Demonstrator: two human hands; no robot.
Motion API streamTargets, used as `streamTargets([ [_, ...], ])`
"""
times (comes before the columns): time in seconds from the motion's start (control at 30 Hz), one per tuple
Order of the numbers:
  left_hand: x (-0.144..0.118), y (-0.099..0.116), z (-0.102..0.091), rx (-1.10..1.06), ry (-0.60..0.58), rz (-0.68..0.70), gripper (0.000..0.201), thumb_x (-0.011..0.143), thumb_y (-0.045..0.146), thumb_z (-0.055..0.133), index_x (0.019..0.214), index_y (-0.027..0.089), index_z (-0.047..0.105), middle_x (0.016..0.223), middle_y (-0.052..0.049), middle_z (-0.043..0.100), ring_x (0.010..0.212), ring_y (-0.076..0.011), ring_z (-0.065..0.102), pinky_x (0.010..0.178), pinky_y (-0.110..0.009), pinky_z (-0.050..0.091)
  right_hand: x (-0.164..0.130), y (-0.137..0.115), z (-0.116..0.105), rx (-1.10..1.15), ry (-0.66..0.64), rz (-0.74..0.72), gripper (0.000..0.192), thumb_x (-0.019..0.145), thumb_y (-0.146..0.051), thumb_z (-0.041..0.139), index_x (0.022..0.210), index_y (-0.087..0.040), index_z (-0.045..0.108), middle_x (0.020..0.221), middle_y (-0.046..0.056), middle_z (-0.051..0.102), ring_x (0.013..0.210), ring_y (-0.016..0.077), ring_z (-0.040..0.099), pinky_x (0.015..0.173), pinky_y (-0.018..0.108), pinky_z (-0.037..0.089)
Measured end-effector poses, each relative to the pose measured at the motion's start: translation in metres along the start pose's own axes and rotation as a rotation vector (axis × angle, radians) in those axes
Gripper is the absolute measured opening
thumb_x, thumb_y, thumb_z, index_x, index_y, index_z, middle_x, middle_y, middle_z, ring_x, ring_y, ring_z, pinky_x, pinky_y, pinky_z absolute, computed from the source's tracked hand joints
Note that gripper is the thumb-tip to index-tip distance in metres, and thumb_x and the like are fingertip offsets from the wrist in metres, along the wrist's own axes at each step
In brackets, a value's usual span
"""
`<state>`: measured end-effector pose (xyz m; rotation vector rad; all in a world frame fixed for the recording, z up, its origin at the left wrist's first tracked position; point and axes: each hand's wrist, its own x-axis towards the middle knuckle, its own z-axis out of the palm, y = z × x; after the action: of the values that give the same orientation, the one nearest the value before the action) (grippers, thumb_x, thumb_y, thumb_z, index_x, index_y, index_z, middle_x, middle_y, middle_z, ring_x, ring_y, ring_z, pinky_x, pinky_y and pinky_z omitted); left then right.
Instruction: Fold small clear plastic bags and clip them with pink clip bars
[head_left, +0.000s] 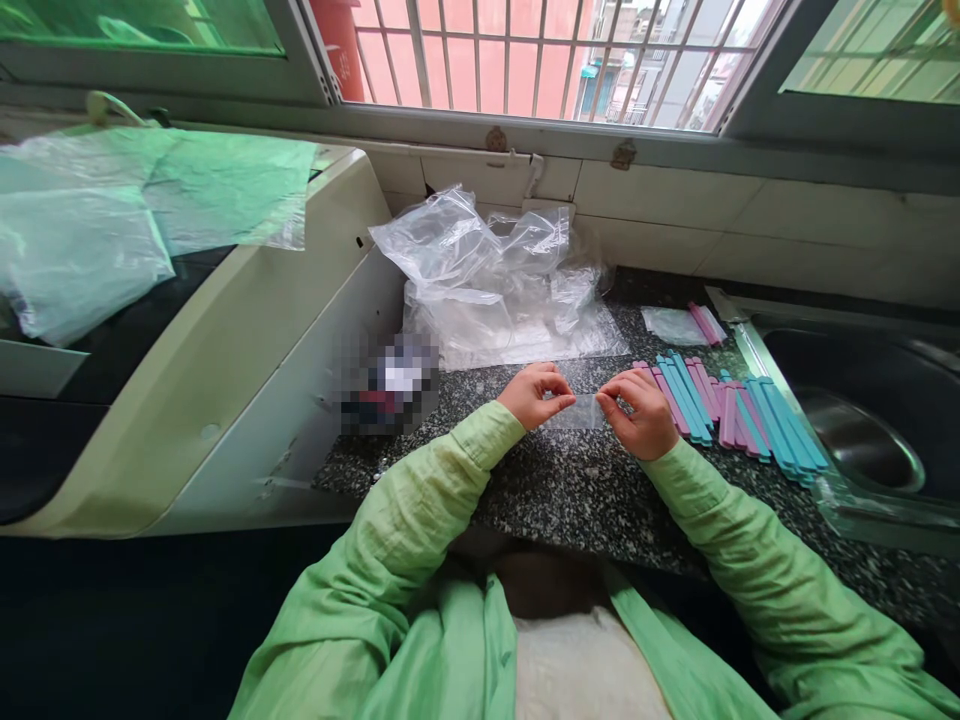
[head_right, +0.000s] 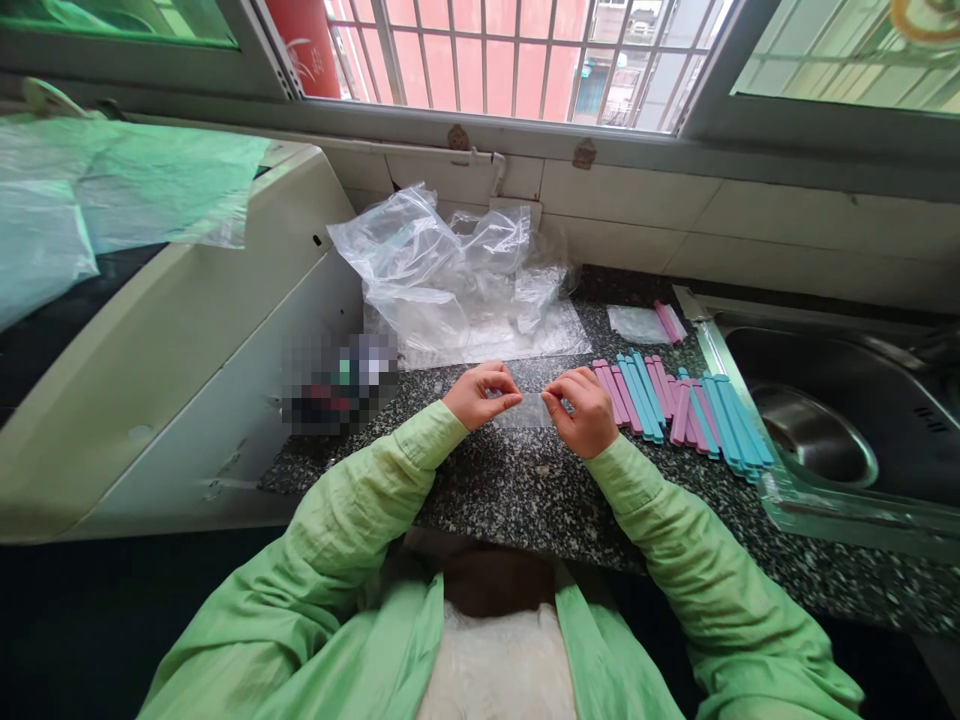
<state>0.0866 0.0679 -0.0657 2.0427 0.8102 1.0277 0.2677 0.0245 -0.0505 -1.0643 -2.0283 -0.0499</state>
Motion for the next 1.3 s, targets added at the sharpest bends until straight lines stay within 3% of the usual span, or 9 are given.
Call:
streamTargets([
  [0.57, -0.0005, 0.0007, 0.0039, 0.052, -0.037, 0.027, 0.011, 0.069, 0.017, 0.061, 0.058, 0.014, 0.060, 0.060, -0.001, 0.053, 0.060, -0.0104, 0.046, 0.061, -0.024, 0.041, -0.0001, 0.0018, -0.0003, -0.001, 0.004, 0.007, 0.012, 0.079, -0.021, 0.054, 0.067, -0.021, 0.054, 0.065, 0.003, 0.058, 0.067, 0.0172, 0.050, 0.064, 0.033, 0.042],
  [0.97, -0.0002, 0.0017, 0.0026, -0.189, 0.183, -0.060, 0.014, 0.072, 0.022, 0.059, 0.061, 0.013, 0.058, 0.061, 0.001, 0.050, 0.055, -0.0071, 0.044, 0.053, -0.021, 0.038, -0.0038, 0.0036, 0.0037, 0.189, -0.080, 0.233, 0.015, 0.077, -0.035, 0.056, 0.073, -0.021, 0.056, 0.067, 0.002, 0.059, 0.065, 0.0158, 0.053, 0.059, 0.030, 0.044],
  [1.3, -0.0005, 0.0035, 0.0034, -0.246, 0.168, -0.082, 0.014, 0.071, 0.023, 0.059, 0.062, 0.012, 0.058, 0.060, 0.001, 0.050, 0.055, -0.0067, 0.044, 0.053, -0.021, 0.038, -0.0020, -0.0001, 0.0026, 0.184, -0.032, 0.186, 0.015, 0.079, -0.025, 0.055, 0.065, -0.020, 0.053, 0.061, 0.001, 0.056, 0.062, 0.0147, 0.051, 0.060, 0.030, 0.042],
])
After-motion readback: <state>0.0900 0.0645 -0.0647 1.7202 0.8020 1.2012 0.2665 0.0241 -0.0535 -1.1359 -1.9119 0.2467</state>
